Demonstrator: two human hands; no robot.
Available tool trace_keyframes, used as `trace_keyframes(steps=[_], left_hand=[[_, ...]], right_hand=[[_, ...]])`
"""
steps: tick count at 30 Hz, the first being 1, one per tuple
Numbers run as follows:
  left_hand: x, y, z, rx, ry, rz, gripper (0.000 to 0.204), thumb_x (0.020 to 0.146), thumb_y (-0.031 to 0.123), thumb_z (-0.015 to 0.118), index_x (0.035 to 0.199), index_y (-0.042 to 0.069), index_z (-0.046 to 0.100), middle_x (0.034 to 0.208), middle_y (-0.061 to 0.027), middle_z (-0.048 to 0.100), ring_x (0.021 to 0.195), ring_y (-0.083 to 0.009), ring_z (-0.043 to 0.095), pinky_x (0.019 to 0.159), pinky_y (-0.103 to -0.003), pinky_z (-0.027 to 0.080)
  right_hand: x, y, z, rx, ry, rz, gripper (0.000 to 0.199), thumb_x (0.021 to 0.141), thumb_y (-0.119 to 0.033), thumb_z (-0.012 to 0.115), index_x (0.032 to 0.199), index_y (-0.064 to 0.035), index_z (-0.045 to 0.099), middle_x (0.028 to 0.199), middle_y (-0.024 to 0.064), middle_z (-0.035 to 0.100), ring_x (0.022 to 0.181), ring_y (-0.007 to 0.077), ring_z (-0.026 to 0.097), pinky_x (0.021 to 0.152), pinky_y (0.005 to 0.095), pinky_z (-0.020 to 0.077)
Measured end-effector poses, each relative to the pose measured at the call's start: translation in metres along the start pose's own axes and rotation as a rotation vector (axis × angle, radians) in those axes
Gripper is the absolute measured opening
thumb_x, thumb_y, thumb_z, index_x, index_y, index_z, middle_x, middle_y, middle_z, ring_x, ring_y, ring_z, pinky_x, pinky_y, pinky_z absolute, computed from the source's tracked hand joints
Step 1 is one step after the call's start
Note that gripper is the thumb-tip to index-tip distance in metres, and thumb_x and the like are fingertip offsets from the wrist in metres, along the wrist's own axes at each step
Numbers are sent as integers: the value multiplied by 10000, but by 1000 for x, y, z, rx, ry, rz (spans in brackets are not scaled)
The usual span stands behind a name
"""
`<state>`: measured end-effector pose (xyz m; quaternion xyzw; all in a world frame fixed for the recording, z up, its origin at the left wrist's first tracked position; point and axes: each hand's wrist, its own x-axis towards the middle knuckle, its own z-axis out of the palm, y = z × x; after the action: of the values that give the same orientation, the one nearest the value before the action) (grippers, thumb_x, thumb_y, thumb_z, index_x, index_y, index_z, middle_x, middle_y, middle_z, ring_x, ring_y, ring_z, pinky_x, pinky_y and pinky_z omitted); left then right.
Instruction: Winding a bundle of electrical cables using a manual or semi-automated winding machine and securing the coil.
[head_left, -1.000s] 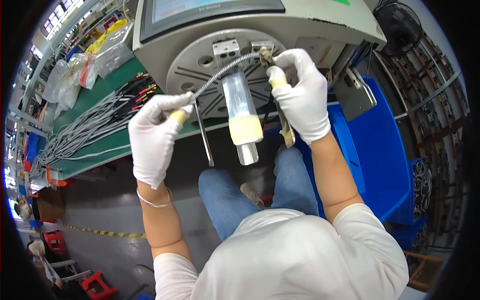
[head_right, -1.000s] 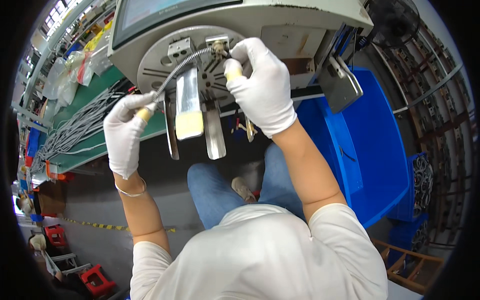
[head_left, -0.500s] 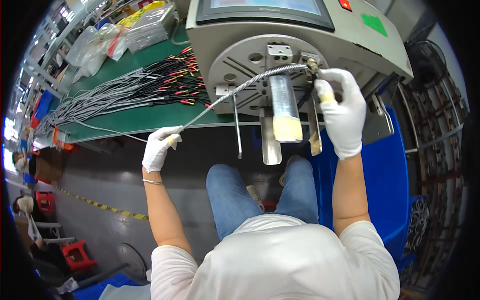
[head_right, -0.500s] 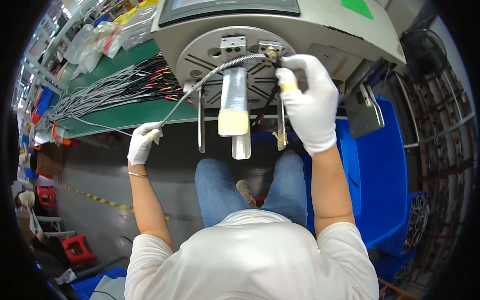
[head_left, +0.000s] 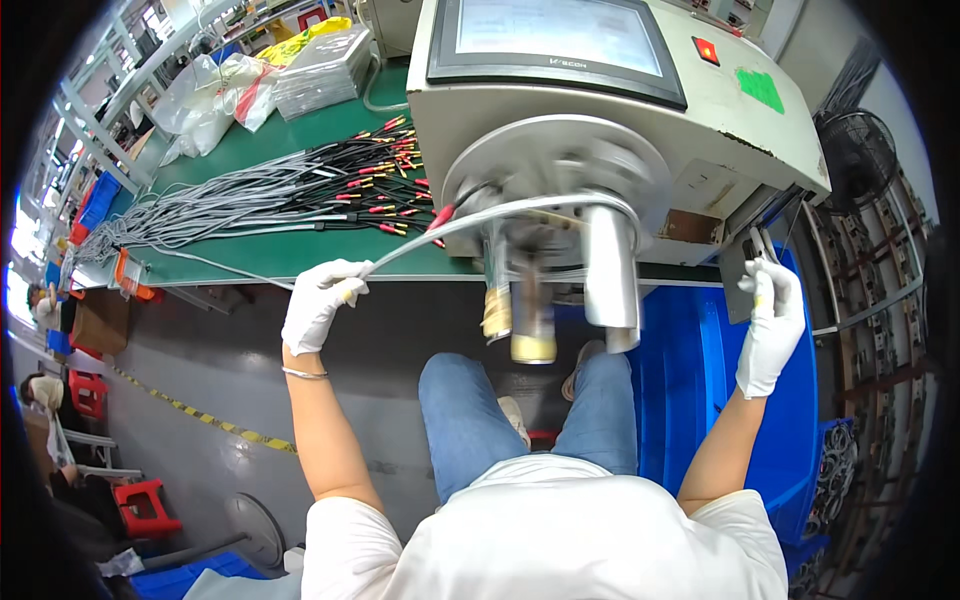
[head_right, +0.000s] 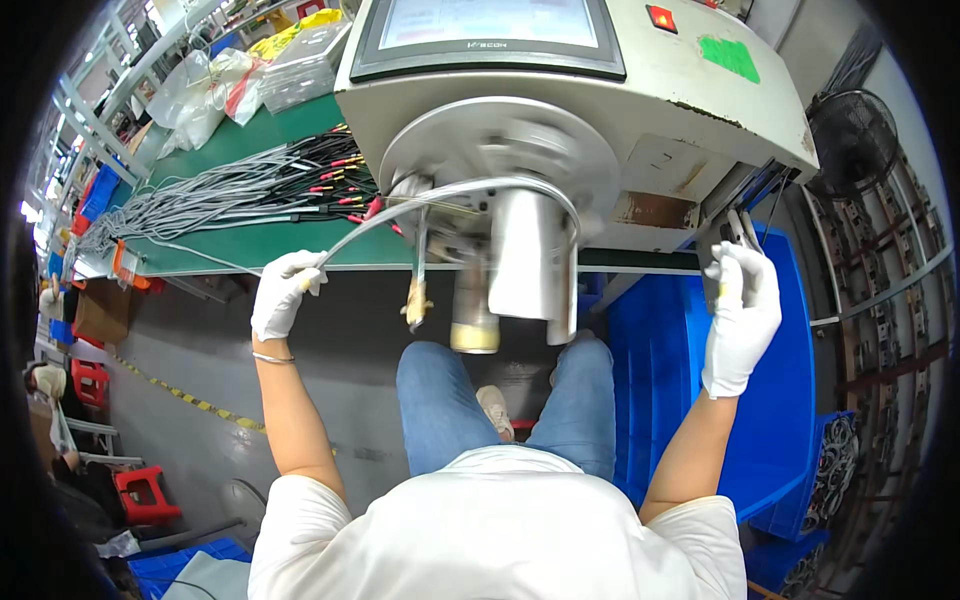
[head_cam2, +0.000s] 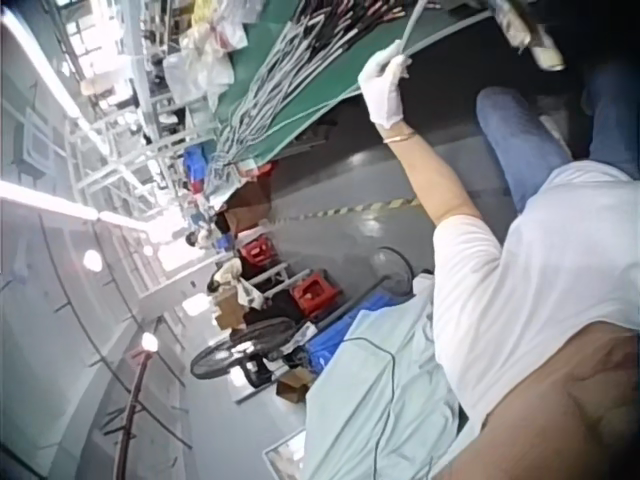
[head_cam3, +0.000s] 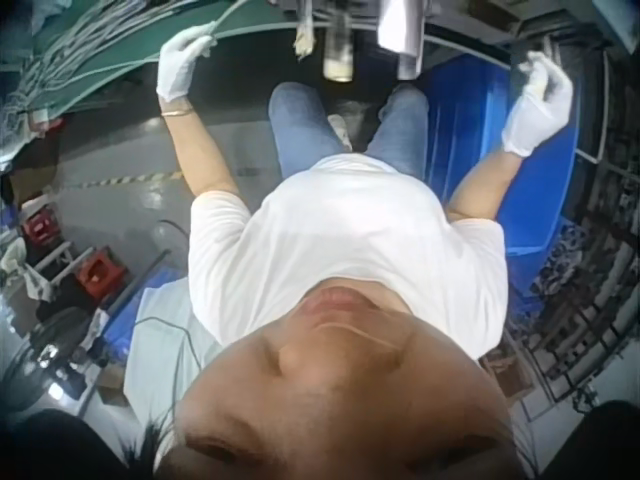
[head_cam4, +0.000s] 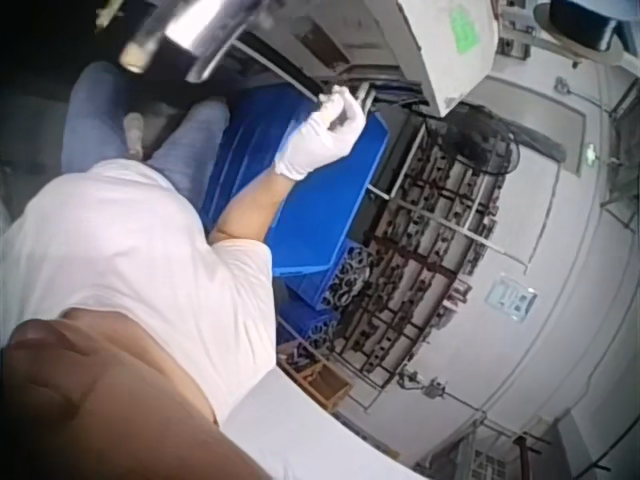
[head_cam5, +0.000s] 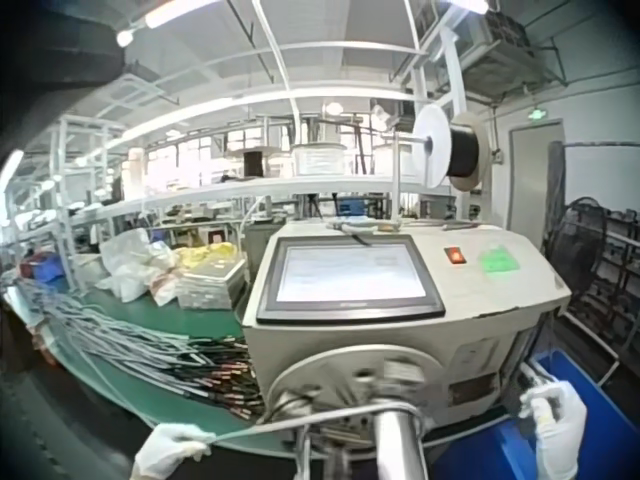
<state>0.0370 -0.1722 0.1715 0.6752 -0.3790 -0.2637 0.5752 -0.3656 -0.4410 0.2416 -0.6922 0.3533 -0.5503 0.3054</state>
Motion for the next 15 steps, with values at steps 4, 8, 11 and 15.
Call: trace_keyframes(steps=[4, 8, 11, 15], left_hand=[[-3, 4, 9, 22, -8, -10, 260, 770, 57, 657, 1010, -40, 679, 790, -69, 639, 655, -113, 529, 611, -226, 426], [-4, 0, 14, -38, -20, -27, 254, 766, 73, 673, 990, -47, 676, 783, -75, 638, 640, -115, 533, 611, -229, 432], [-10, -12, 17, -54, -60, -75, 253, 763, 85, 676, 969, -61, 666, 774, -86, 638, 639, -124, 554, 605, -227, 443], [-20, -23, 21, -165, -56, -89, 235, 736, 57, 662, 933, -70, 663, 769, -94, 636, 638, -132, 562, 607, -235, 451]], right_hand=[[0, 7, -14, -4, 74, 25, 114, 935, -55, 541, 998, -2, 619, 942, 51, 640, 782, 87, 572, 754, 219, 459], [-1, 12, -19, -16, 97, 21, 115, 941, -73, 543, 995, -9, 622, 937, 54, 643, 780, 88, 575, 755, 222, 463], [-2, 15, -22, -15, 105, 28, 114, 942, -77, 544, 992, -11, 622, 930, 53, 644, 781, 88, 576, 755, 223, 464], [-3, 19, -24, -25, 108, 42, 118, 946, -88, 541, 988, -11, 620, 927, 57, 644, 780, 94, 578, 756, 228, 465]])
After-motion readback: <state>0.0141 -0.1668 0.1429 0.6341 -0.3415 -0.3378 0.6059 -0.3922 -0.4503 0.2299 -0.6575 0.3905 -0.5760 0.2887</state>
